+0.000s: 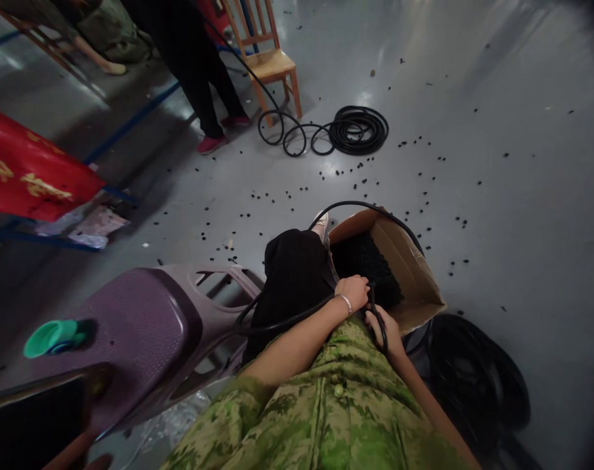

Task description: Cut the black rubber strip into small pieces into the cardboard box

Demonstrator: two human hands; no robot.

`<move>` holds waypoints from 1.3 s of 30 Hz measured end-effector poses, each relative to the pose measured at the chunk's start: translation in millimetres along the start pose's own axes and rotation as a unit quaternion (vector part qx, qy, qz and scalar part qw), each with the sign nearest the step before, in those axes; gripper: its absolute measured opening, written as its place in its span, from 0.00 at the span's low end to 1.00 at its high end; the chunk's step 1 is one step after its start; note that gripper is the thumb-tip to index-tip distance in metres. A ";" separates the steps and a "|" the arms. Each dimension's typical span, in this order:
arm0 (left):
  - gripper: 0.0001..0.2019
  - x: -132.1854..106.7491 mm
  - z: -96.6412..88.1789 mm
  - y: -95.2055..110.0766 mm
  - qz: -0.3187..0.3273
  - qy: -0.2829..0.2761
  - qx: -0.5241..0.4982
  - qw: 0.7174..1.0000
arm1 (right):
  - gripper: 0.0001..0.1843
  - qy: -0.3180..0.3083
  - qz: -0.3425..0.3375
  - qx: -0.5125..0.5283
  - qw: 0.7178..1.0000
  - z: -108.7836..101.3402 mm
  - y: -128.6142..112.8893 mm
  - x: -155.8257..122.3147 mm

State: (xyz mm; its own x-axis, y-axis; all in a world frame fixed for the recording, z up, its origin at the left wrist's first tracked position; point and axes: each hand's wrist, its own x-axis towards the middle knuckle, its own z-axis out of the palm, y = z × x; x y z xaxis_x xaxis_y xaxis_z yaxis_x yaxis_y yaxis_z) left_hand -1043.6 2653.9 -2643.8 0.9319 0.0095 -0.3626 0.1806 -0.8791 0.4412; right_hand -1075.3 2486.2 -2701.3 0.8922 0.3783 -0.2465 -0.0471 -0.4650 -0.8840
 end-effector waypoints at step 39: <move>0.14 -10.1 1.1 8.1 0.003 -0.012 0.109 0.994 | 0.31 0.110 0.016 -0.062 0.992 16.8 28.5 12.4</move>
State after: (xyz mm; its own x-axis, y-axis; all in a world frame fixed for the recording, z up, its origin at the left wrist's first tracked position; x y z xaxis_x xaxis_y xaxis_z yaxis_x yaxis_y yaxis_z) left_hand -1051.9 2646.1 -2637.5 0.9243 -0.0046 -0.3816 0.1010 -0.9613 0.2563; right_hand -1073.1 2491.0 -2736.2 0.9683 0.1835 -0.1693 -0.0343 -0.5737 -0.8183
